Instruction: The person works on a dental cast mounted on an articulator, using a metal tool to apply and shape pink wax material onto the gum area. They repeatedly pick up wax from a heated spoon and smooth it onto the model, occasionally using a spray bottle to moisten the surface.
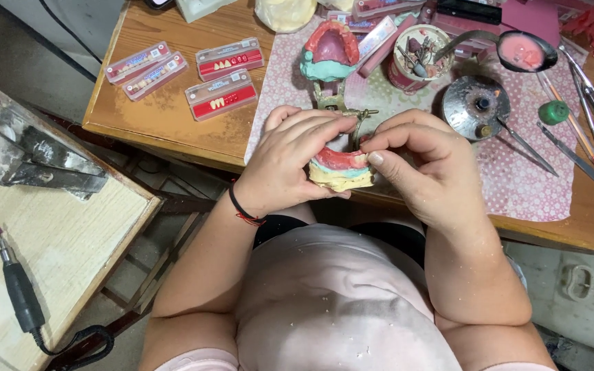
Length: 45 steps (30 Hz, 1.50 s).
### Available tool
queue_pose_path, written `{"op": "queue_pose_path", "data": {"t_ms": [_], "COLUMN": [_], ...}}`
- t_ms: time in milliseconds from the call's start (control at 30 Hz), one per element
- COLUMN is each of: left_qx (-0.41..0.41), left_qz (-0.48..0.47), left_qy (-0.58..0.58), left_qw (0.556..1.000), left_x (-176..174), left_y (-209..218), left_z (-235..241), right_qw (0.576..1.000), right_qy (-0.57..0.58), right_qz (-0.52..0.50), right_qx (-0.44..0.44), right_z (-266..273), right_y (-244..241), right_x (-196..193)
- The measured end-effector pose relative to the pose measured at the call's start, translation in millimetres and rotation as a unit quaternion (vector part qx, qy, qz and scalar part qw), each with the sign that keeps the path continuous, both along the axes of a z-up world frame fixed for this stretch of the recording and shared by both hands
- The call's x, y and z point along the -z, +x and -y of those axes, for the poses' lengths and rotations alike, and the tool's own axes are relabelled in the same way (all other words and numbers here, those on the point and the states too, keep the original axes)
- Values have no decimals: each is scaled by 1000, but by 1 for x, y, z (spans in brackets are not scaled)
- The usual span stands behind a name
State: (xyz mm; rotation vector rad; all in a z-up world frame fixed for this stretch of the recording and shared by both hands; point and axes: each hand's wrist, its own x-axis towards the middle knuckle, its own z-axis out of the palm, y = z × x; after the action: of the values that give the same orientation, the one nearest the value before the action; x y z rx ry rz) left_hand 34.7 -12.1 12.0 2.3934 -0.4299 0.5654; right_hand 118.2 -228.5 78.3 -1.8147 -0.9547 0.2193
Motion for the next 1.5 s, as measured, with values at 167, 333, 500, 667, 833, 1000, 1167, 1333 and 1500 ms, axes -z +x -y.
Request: {"op": "queue_pose_path", "data": {"t_ms": [167, 333, 500, 667, 833, 1000, 1167, 1333, 1500], "left_qx": [-5, -6, -7, -9, -6, -4, -1, 0, -1], "left_qz": [3, 4, 9, 16, 25, 28, 27, 26, 23], "left_qy": [2, -1, 0, 3, 0, 1, -2, -6, -4], "left_qw": [1000, 1000, 1000, 1000, 1000, 1000, 1000, 1000, 1000], "left_x": [-1, 0, -1, 1, 1, 0, -1, -1, -2], "left_y": [0, 0, 0, 0, 0, 0, 0, 1, 1], "left_z": [1, 2, 2, 2, 2, 2, 1, 2, 2], "right_qw": [1000, 1000, 1000, 999, 998, 998, 999, 993, 998], "right_qy": [1, 4, 4, -6, -21, -17, 2, 27, 4], "right_qz": [6, 17, 19, 37, 60, 50, -42, -104, -5], "right_qx": [2, -3, -2, -8, -18, -20, -32, -41, -55], "right_z": [-1, -1, -2, -2, -3, -1, 3, 5, 3], "right_y": [0, 1, 1, 2, 2, 4, 19, 26, 20], "right_x": [-1, 0, 0, -3, -9, -7, 7, 15, 5]}}
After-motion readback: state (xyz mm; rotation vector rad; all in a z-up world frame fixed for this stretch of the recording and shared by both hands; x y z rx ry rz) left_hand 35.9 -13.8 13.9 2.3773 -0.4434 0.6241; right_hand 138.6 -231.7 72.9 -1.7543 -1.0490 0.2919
